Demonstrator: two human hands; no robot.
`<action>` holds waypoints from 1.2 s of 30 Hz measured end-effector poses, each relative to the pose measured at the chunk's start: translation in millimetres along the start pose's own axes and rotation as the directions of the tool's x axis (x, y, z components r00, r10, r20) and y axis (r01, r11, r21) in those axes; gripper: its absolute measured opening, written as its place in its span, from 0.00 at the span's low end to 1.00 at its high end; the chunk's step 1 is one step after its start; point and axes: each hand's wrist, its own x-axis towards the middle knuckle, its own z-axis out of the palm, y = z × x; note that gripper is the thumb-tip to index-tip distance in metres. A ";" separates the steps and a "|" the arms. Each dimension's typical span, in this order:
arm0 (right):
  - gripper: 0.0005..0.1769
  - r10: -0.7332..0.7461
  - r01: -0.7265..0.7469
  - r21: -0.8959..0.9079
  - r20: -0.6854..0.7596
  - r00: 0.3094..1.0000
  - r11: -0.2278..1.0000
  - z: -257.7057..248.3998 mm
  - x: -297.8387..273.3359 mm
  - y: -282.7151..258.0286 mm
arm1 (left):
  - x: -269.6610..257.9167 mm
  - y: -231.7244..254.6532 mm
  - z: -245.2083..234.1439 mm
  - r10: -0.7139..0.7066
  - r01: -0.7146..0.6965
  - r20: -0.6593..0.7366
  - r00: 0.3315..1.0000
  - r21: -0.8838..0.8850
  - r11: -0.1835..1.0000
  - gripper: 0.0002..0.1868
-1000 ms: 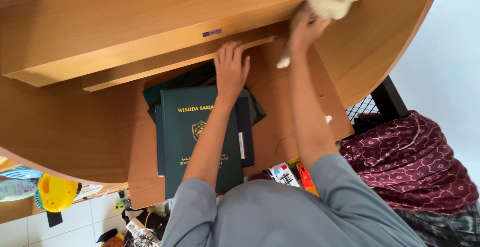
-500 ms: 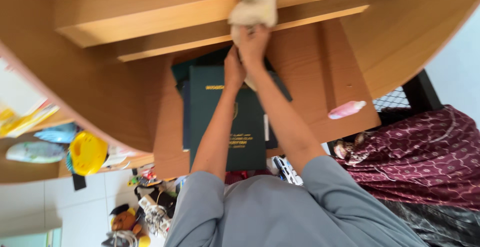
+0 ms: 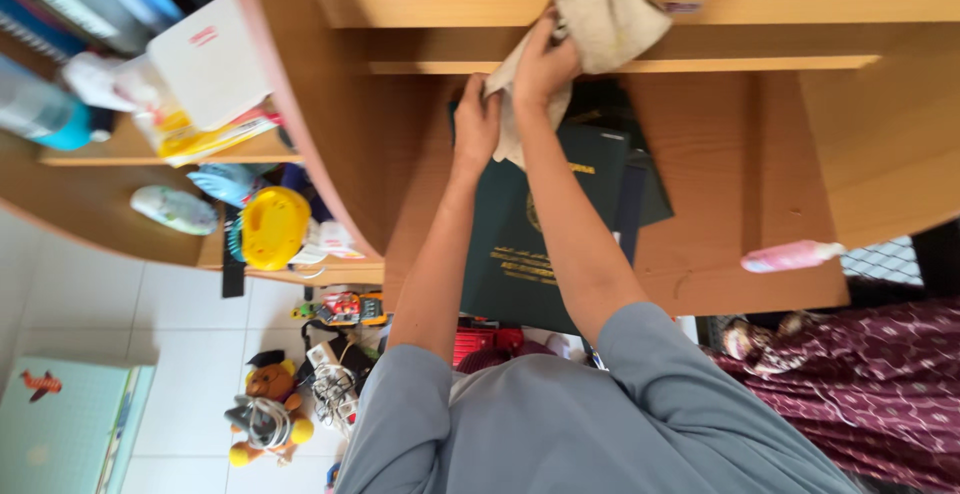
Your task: The person wipes the upper shelves and the main surface of a wooden desk with a cloth, moving books and small items aside to reach the corners.
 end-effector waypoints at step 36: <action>0.21 -0.492 0.708 -0.134 0.629 0.602 0.693 90.6 -144.7 -123.7 | -50.8 3.0 -142.0 -0.248 0.209 -0.014 0.969 -0.488 0.847 0.14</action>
